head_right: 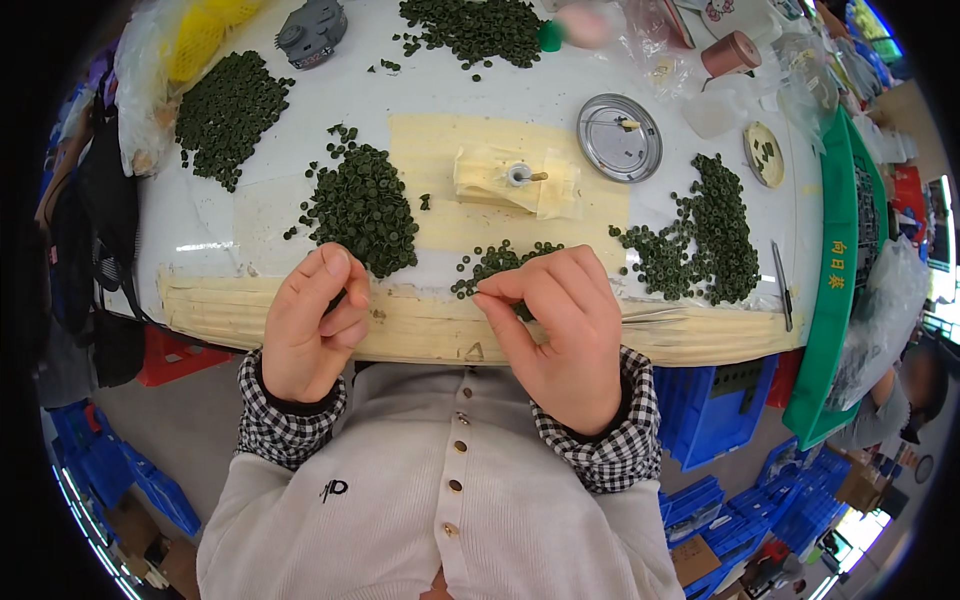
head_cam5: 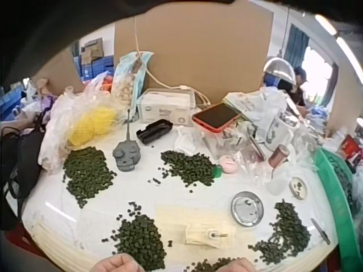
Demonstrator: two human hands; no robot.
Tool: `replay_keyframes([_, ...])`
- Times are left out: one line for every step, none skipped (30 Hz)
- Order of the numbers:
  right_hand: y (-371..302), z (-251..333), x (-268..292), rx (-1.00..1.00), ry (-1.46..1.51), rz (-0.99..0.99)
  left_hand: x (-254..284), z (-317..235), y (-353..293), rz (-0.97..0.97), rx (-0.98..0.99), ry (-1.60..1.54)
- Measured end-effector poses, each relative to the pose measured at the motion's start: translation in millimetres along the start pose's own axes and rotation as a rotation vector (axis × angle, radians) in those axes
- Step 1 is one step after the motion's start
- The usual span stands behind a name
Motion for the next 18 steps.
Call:
replay_keyframes([0,-1,-2,0.054,-0.072,0.041,1,-1,0,-0.011,-0.004,-0.031])
replay_keyframes([0,-3,-5,0.062,-0.085,0.047,4,-2,0,0.010,0.001,-0.048])
replay_keyframes([-1,-4,-11,0.070,-0.098,0.053,4,-3,0,-0.002,0.007,-0.065])
replay_keyframes([-2,-6,-15,0.078,-0.111,0.059,3,-4,0,-0.014,0.013,-0.081])
replay_keyframes([-1,-7,-19,0.089,-0.138,0.061,3,-4,0,-0.026,0.018,-0.098])
replay_keyframes([-1,-8,-22,0.100,-0.166,0.063,4,-4,0,-0.028,0.014,-0.107])
replay_keyframes([0,-9,-24,0.110,-0.195,0.064,5,-4,0,-0.030,0.010,-0.115])
replay_keyframes([1,-8,-25,0.107,-0.218,0.062,6,-4,0,-0.034,0.006,-0.124])
replay_keyframes([2,-8,-26,0.104,-0.242,0.060,5,-5,-1,-0.029,-0.002,-0.150])
replay_keyframes([3,-7,-27,0.100,-0.265,0.057,4,-5,-1,-0.024,-0.010,-0.177])
replay_keyframes([3,-7,-28,0.104,-0.294,0.062,3,-5,-2,-0.018,-0.018,-0.204])
replay_keyframes([4,-6,-29,0.106,-0.323,0.065,3,-5,-2,0.014,-0.013,-0.208])
replay_keyframes([4,-6,-29,0.109,-0.353,0.069,3,-5,-2,0.047,-0.008,-0.212])
replay_keyframes([4,-6,-30,0.111,-0.361,0.064,3,-5,-2,0.078,-0.005,-0.217])
replay_keyframes([5,-6,-31,0.112,-0.370,0.058,3,-3,-2,0.110,0.000,-0.198])
replay_keyframes([5,-6,-31,0.114,-0.378,0.053,3,-1,-2,0.142,0.005,-0.179])
replay_keyframes([5,-6,-30,0.127,-0.306,0.024,3,0,-2,0.174,0.010,-0.160])
replay_keyframes([5,-6,-26,0.141,-0.233,-0.004,3,1,-2,0.216,0.018,-0.147])
Point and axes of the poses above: each hand's wrist, its own y-axis towards the middle knuckle, its own x-axis out of the back of the hand, z = x × y, the point moved 1 cm from there along y, towards the middle knuckle, and after that the axes turned 13 degrees about y, right-handed, at the moved point
